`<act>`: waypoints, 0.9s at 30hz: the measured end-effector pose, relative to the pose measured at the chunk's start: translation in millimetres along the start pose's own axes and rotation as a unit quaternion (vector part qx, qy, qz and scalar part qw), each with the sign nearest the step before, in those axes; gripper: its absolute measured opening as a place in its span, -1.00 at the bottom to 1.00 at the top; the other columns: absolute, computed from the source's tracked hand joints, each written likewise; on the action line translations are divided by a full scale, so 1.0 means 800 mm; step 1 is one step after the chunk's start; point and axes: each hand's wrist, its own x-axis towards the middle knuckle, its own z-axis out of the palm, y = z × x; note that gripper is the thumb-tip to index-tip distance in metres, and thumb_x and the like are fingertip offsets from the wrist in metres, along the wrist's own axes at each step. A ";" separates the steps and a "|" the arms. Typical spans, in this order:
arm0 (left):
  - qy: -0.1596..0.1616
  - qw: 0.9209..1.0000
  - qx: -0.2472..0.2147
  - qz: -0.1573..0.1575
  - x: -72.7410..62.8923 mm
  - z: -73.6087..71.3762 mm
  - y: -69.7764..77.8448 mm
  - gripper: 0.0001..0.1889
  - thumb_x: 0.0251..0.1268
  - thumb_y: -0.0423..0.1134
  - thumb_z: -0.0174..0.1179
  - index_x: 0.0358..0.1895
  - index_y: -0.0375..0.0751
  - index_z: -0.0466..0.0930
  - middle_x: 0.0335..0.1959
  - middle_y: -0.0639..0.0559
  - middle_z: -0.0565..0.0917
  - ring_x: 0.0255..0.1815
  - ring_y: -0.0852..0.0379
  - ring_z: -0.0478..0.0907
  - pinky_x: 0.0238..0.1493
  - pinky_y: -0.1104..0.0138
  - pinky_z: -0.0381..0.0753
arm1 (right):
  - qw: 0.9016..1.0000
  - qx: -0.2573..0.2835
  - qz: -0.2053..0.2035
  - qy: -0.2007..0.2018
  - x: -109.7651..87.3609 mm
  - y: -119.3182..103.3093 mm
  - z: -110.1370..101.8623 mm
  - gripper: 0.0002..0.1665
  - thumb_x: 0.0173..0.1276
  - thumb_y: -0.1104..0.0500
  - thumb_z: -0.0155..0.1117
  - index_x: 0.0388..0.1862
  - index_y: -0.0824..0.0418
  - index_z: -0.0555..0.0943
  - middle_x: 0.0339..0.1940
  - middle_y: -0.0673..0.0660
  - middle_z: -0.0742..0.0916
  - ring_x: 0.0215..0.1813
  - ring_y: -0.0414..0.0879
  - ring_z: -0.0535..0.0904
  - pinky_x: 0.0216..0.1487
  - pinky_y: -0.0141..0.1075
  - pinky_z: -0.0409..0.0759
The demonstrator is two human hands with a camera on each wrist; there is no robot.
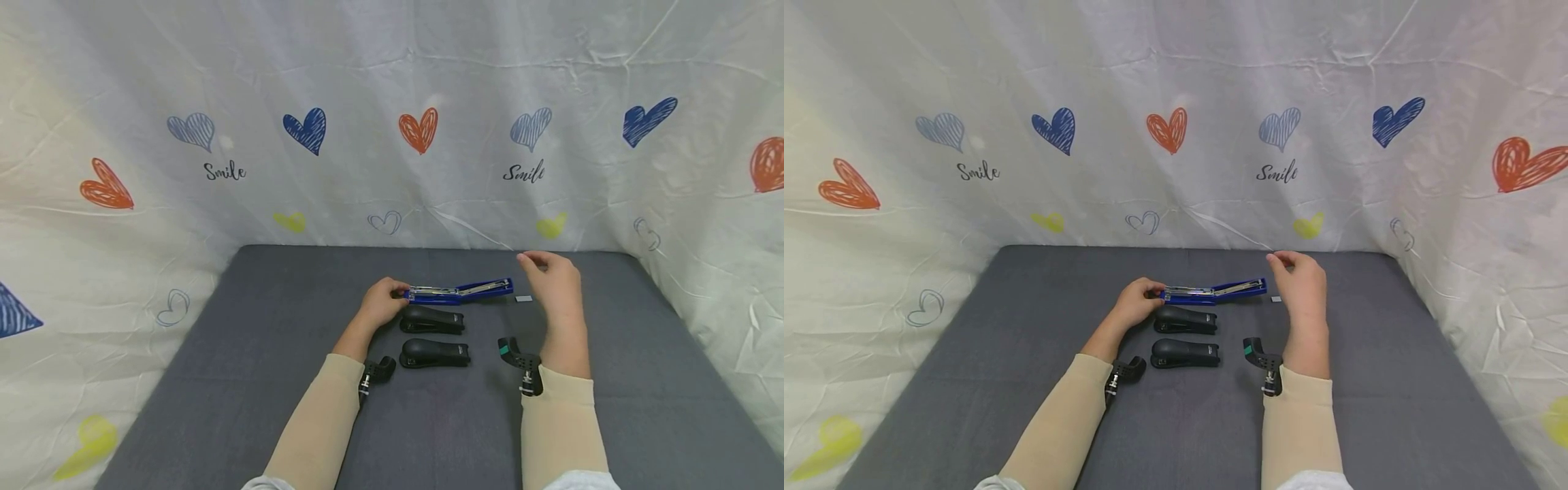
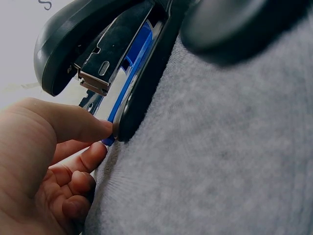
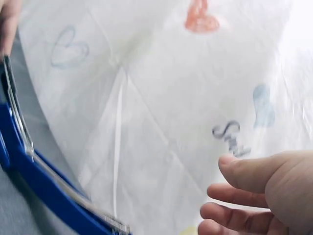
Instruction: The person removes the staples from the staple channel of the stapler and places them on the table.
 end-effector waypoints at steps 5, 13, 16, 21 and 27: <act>0.001 1.000 -0.001 -0.003 -0.001 0.000 0.000 -0.70 0.37 -0.30 0.33 0.13 -0.20 0.75 -0.11 -0.03 0.64 -0.03 -0.04 0.58 0.11 0.04 0.53 | 0.999 -0.012 -0.036 -0.032 -0.004 -0.018 0.009 -0.28 0.60 -0.28 0.03 0.39 0.23 0.57 0.26 0.30 0.64 0.15 0.26 0.60 0.03 0.18 0.55; 0.002 1.000 -0.003 -0.005 0.000 0.000 0.000 -0.70 0.37 -0.30 0.33 0.14 -0.20 0.75 -0.10 -0.03 0.64 -0.02 -0.04 0.58 0.12 0.05 0.52 | 0.994 -0.027 -0.070 -0.079 -0.011 -0.047 0.028 -0.38 0.58 -0.23 0.13 0.33 0.18 0.61 0.22 0.27 0.66 0.13 0.21 0.59 0.01 0.13 0.57; 0.000 1.000 -0.005 -0.007 0.000 0.000 0.000 -0.69 0.37 -0.30 0.33 0.14 -0.19 0.74 -0.10 -0.04 0.64 -0.01 -0.04 0.58 0.12 0.04 0.52 | 0.990 -0.034 -0.092 -0.099 -0.014 -0.057 0.037 -0.42 0.58 -0.18 0.17 0.33 0.17 0.62 0.19 0.24 0.67 0.13 0.18 0.59 0.02 0.12 0.56; -0.004 1.000 -0.006 -0.009 0.000 0.000 0.000 -0.69 0.39 -0.30 0.33 0.15 -0.18 0.74 -0.09 -0.03 0.63 0.00 -0.04 0.57 0.12 0.05 0.53 | 0.982 -0.042 -0.131 -0.126 -0.020 -0.069 0.051 -0.51 0.56 -0.08 0.25 0.29 0.18 0.64 0.13 0.19 0.70 0.09 0.12 0.59 0.02 0.06 0.56; 0.000 1.000 -0.006 -0.015 0.001 0.000 0.001 -0.70 0.38 -0.28 0.34 0.14 -0.19 0.74 -0.09 -0.03 0.64 -0.01 -0.03 0.57 0.14 0.06 0.52 | 0.972 -0.050 -0.168 -0.155 -0.028 -0.087 0.070 -0.55 0.52 -0.01 0.31 0.27 0.16 0.66 0.10 0.13 0.70 0.06 0.07 0.62 0.02 0.02 0.59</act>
